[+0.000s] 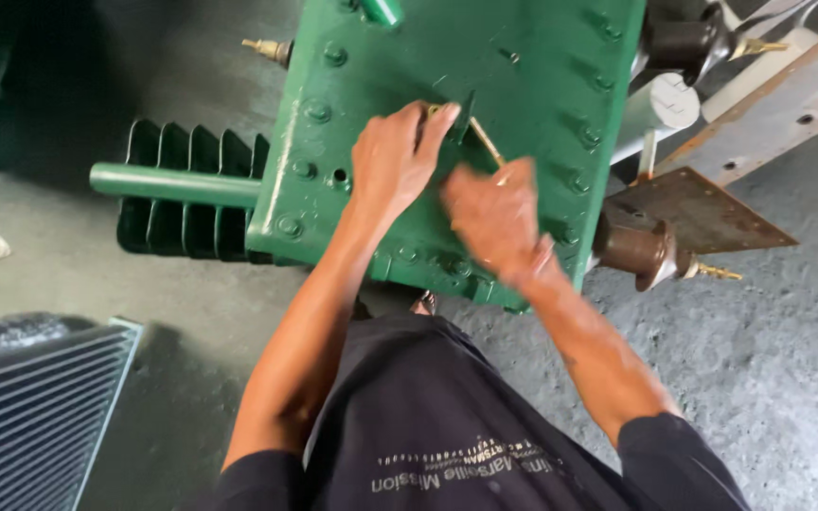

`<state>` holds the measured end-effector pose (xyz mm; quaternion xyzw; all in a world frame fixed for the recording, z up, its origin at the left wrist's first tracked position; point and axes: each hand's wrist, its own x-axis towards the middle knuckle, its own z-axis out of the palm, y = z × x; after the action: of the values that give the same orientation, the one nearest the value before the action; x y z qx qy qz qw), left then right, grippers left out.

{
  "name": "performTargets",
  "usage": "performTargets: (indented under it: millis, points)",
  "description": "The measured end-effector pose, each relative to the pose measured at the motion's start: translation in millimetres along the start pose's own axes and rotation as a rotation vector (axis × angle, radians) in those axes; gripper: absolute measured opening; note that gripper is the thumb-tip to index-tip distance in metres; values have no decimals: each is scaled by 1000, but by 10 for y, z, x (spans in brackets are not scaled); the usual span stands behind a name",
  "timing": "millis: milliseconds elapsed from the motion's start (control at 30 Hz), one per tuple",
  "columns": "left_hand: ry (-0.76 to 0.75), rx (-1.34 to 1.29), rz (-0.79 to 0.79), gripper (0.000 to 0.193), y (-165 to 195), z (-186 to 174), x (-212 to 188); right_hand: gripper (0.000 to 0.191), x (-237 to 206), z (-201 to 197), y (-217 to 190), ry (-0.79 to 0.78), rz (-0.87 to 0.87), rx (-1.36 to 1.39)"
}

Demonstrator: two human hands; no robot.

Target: The person walks through a workshop, retrieves brass-colored electrical insulators and fittings from a plastic bag, and places them on a green machine. The person then picks up and handles the components, arranging them on the machine surface.

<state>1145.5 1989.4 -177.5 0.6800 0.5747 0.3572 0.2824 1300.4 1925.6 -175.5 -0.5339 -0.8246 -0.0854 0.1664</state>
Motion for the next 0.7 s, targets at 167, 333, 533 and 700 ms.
performTargets:
  millis: [167,333,533,700]
  points:
    - [1,-38,11,54,-61,83,144,25,95,-31,95,32,-4,112]
    - [-68,-55,-28,51,-170,90,169,27,110,-29,144,6,-82,99]
    - [-250,-1199,83,29,-242,98,27,27,143,7,131,-26,202,310]
    - [-133,-1423,-67,40,-228,98,-85,41,111,85,26,-82,558,890]
